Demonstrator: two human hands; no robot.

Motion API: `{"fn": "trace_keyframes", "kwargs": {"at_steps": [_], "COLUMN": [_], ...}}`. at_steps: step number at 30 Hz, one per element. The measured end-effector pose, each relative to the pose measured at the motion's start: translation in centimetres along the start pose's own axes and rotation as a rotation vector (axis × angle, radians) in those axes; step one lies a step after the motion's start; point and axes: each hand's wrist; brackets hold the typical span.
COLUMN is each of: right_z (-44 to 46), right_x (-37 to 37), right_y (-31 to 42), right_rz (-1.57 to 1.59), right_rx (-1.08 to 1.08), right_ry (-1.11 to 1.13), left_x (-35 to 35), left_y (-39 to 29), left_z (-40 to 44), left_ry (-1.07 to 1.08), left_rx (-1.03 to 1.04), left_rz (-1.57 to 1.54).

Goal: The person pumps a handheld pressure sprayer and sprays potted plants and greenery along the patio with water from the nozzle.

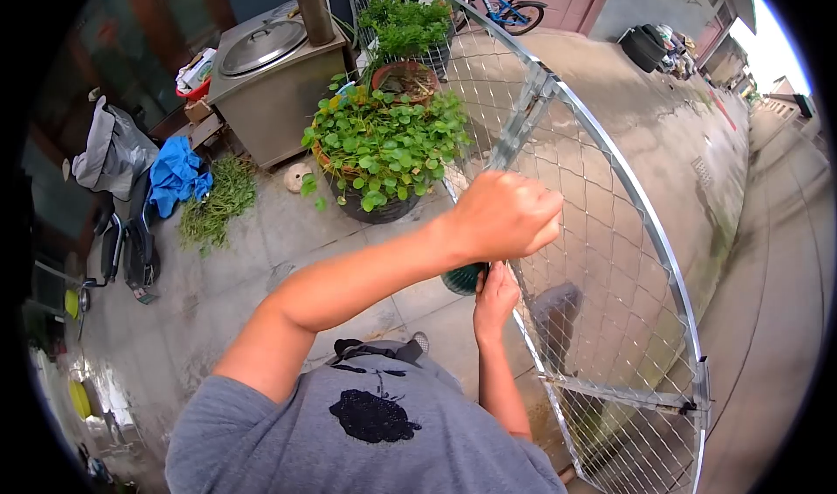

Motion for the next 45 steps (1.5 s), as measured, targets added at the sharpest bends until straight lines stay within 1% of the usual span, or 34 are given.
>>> {"fn": "trace_keyframes", "kwargs": {"at_steps": [2, 3, 5, 7, 8, 10, 12, 13, 14, 15, 16, 18, 19, 21, 22, 25, 26, 27, 28, 29, 31, 32, 33, 34, 35, 36, 38, 40, 43, 45], "right_z": [0.6, 0.8, 1.0, 1.1, 1.1, 1.2, 1.7, 1.8, 1.5, 1.9, 1.9, 2.4, 2.4, 2.3, 2.4, 2.6, 2.7, 2.7, 2.5, 2.7, 2.9, 2.9, 2.6, 2.7, 2.8, 2.8, 2.7, 2.9, 3.5, 3.7], "right_x": [-0.1, -0.2, -0.3, -0.7, -0.8, -1.0, -0.9, -0.7, -0.5, -0.4, -0.5, -0.6, -0.5, -0.6, -0.6, -0.7, -0.8, -0.7, -0.6, -0.8, -0.8, -0.6, -0.5, -0.5, -0.7, -0.7, -0.5, -0.5, -0.5, -0.6], "right_y": [-0.1, 0.1, 1.4, 1.3, 0.9, -0.1, -0.2, 0.0, 0.0, -0.6, -0.9, -0.1, 0.3, -0.2, -0.5, -1.6, -1.4, -1.0, -0.9, -1.8, -1.1, -0.5, 0.1, 0.0, -0.2, -0.2, 0.4, 0.2, -1.5, -0.8], "right_rz": [0.020, 0.028, 0.022, 0.052, 0.019, -0.053, -0.041, -0.023, -0.001, -0.049, -0.031, 0.003, -0.005, -0.040, -0.060, -0.090, -0.067, -0.042, -0.013, -0.010, 0.020, 0.037, 0.049, 0.060, 0.068, 0.079, 0.095, 0.121, 0.020, 0.068], "right_rx": [0.014, 0.024, -0.059, -0.111, -0.086, -0.036, -0.021, -0.007, 0.017, -0.026, 0.003, 0.049, 0.020, -0.031, -0.061, -0.086, -0.048, -0.010, 0.033, 0.011, 0.035, 0.050, -0.028, -0.041, -0.053, -0.066, 0.005, 0.065, 0.006, 0.021], "right_ry": [-0.007, -0.005, 0.030, 0.085, 0.076, 0.059, 0.008, -0.005, -0.024, -0.002, 0.006, 0.034, 0.034, 0.052, 0.058, -0.005, -0.003, 0.001, 0.000, 0.040, 0.090, 0.110, 0.120, 0.134, 0.148, 0.158, 0.118, 0.112, 0.131, 0.105], "left_x": [-0.4, 0.0, 2.1, 3.8, 4.6, 4.8, 4.8, 3.0, 1.7, 0.8, 0.5, 1.6, 2.4, 4.5, 4.8, 4.8, 4.6, 2.6, 1.6, 1.8, 2.6, 3.4, 4.9, 5.2, 5.7, 5.5, 5.5, 3.9, 1.2, 2.6], "left_y": [0.3, 0.5, 1.5, 2.2, 2.5, 2.5, 2.3, 1.3, 1.0, 0.9, 0.9, 1.6, 2.2, 3.4, 3.6, 3.7, 3.4, 2.3, 1.7, 1.7, 2.9, 3.3, 3.1, 2.8, 3.2, 3.5, 3.8, 2.9, 2.1, 2.6], "left_z": [0.9, 0.1, -3.2, -6.2, -7.2, -6.7, -4.8, -2.7, -1.1, 0.2, 0.7, -0.6, -1.9, -6.1, -6.8, -5.5, -3.9, -0.7, 0.9, 0.5, -0.4, -1.9, -4.7, -5.8, -6.2, -6.0, -5.0, -1.8, 1.8, -0.1], "left_ry": [-0.025, -0.037, -0.053, 0.027, 0.065, 0.089, 0.096, 0.111, 0.065, 0.021, -0.030, -0.066, -0.076, 0.025, 0.072, 0.181, 0.131, 0.081, 0.039, 0.019, -0.040, -0.019, 0.008, 0.032, 0.060, 0.090, 0.116, 0.121, 0.035, 0.002], "left_rx": [0.005, -0.046, -0.130, -0.186, -0.212, -0.175, -0.133, -0.121, -0.103, -0.085, -0.065, -0.135, -0.164, -0.189, -0.198, -0.118, -0.093, -0.069, -0.043, -0.069, -0.111, -0.133, -0.165, -0.191, -0.174, -0.153, -0.104, -0.049, 0.005, -0.086], "left_rz": [0.005, -0.011, -0.047, -0.037, -0.035, -0.064, -0.104, -0.046, -0.047, -0.052, -0.055, -0.046, -0.043, -0.024, -0.016, -0.041, -0.039, -0.033, -0.029, -0.035, -0.018, -0.008, -0.006, -0.005, 0.009, 0.021, 0.023, 0.010, 0.054, 0.046]}}
Point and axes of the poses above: each hand's wrist, its own z-axis towards the middle knuckle, its own x-axis out of the palm, y = z × x, and after that the axes turned 2 degrees about y, right-handed
